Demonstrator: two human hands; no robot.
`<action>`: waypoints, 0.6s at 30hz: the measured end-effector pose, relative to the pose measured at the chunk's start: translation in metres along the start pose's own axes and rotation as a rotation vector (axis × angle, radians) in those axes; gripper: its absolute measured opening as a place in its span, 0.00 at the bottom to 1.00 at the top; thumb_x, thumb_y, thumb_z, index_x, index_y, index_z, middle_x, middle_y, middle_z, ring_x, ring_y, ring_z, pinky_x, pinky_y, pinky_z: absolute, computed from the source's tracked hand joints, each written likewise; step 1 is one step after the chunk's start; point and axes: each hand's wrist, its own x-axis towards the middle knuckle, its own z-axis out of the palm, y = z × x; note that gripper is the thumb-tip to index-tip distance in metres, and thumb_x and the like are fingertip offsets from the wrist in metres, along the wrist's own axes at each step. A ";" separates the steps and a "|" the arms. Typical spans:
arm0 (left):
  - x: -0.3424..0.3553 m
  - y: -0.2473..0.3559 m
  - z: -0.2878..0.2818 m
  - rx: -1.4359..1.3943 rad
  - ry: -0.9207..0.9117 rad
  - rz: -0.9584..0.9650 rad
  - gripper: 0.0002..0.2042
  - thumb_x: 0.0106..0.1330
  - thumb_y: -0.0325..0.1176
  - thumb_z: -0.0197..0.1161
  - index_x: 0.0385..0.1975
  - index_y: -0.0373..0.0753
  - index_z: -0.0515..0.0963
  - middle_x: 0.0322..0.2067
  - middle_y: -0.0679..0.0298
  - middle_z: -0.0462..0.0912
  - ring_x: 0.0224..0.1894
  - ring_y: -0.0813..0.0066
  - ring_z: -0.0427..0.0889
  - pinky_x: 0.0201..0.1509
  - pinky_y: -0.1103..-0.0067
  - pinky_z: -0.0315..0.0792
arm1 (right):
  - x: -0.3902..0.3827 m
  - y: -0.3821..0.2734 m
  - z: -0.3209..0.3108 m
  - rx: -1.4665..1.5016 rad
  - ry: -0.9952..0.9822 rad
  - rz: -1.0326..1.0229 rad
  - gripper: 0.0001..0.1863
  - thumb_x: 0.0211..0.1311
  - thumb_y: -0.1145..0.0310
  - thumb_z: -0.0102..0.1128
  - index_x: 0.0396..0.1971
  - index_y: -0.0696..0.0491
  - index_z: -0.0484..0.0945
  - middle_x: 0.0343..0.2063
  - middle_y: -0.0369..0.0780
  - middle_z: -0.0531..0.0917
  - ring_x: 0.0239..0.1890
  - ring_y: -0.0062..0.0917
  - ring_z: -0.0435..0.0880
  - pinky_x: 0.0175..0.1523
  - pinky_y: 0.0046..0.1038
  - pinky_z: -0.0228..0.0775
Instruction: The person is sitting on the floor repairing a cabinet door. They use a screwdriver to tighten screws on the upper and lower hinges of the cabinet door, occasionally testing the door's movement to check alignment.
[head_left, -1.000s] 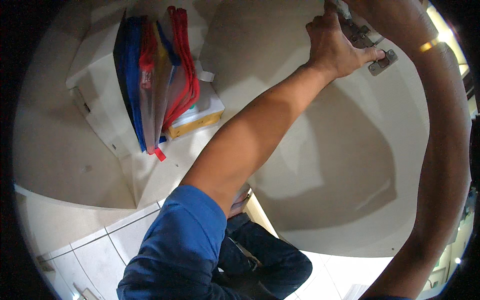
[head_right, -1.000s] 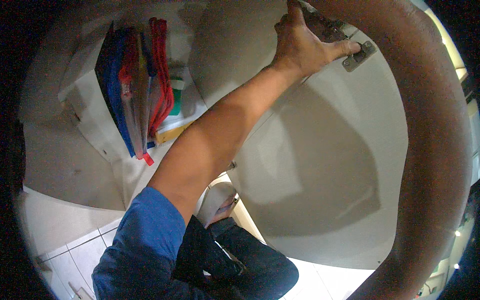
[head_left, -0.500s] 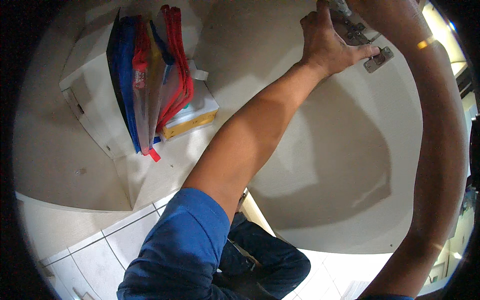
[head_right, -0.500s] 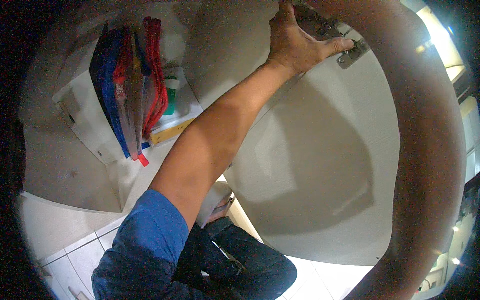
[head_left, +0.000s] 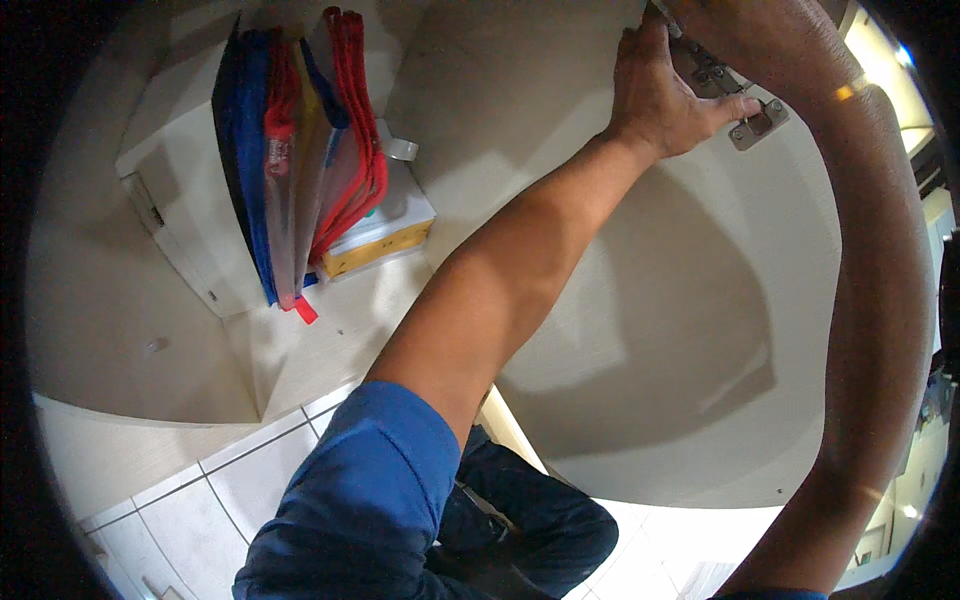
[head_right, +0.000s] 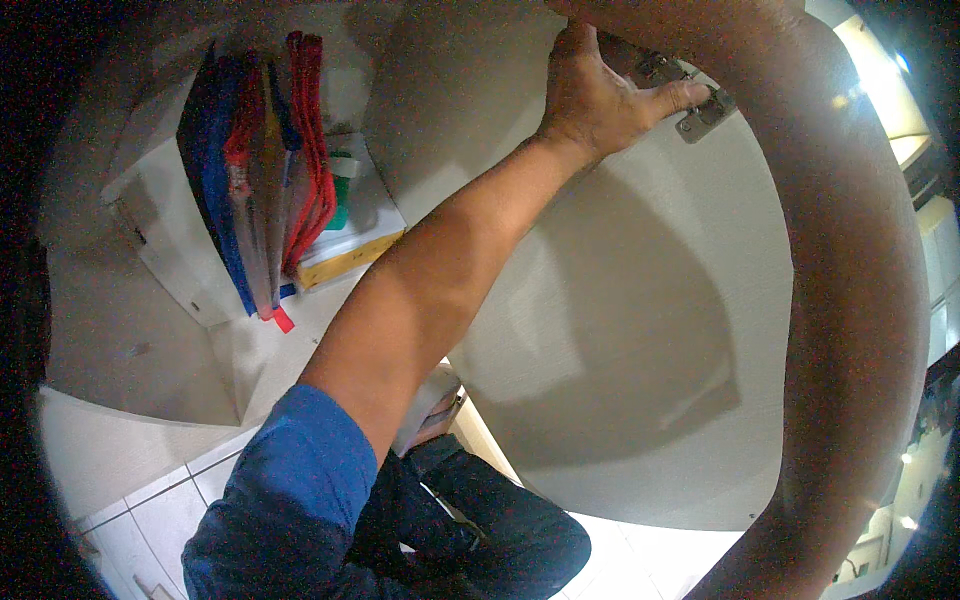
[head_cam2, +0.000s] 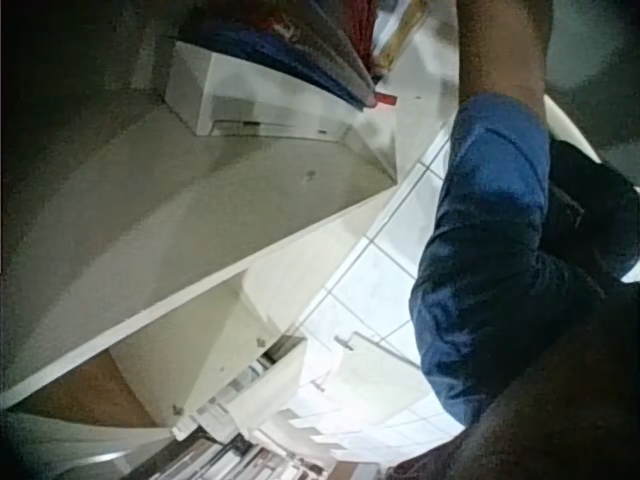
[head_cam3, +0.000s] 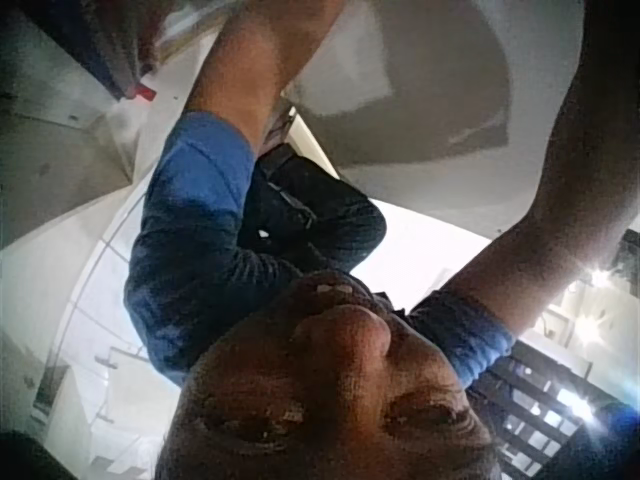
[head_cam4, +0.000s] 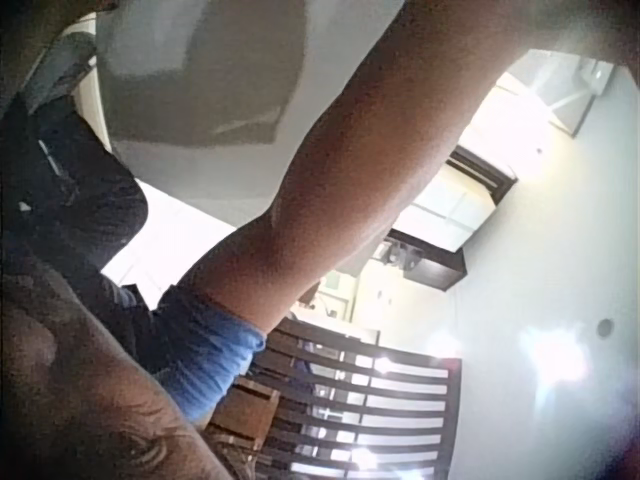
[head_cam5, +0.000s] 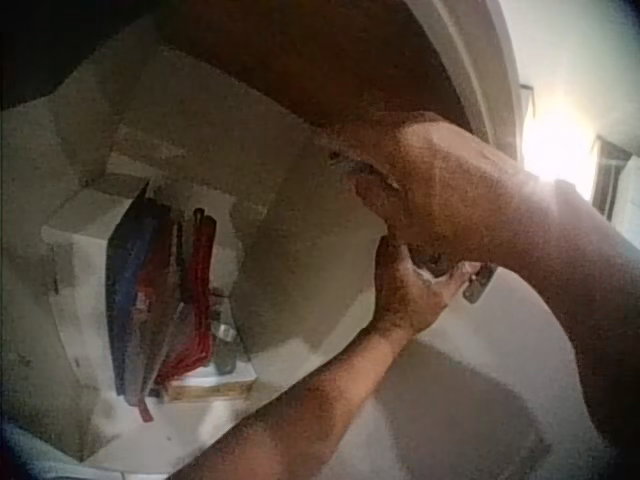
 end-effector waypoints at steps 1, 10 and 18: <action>-0.001 0.000 0.004 -0.009 0.012 0.002 0.52 0.51 0.36 0.77 0.71 0.33 0.46 0.59 0.46 0.68 0.62 0.53 0.68 0.65 0.63 0.64 | 0.001 -0.002 -0.005 0.019 -0.079 0.040 0.17 0.62 0.70 0.61 0.52 0.55 0.79 0.42 0.47 0.84 0.44 0.37 0.85 0.51 0.36 0.78; 0.000 0.000 0.015 -0.028 0.090 0.091 0.50 0.49 0.41 0.79 0.68 0.33 0.53 0.48 0.49 0.77 0.49 0.53 0.79 0.54 0.62 0.71 | 0.005 0.021 -0.005 -0.228 -0.041 0.031 0.19 0.64 0.68 0.60 0.54 0.53 0.78 0.41 0.48 0.84 0.45 0.37 0.84 0.52 0.38 0.77; 0.009 0.006 -0.008 -0.081 -0.042 -0.044 0.43 0.47 0.36 0.80 0.62 0.36 0.59 0.51 0.50 0.75 0.50 0.56 0.77 0.54 0.64 0.71 | 0.006 0.016 0.011 -0.037 -0.093 0.087 0.19 0.67 0.66 0.57 0.56 0.55 0.75 0.37 0.50 0.84 0.41 0.38 0.85 0.48 0.38 0.78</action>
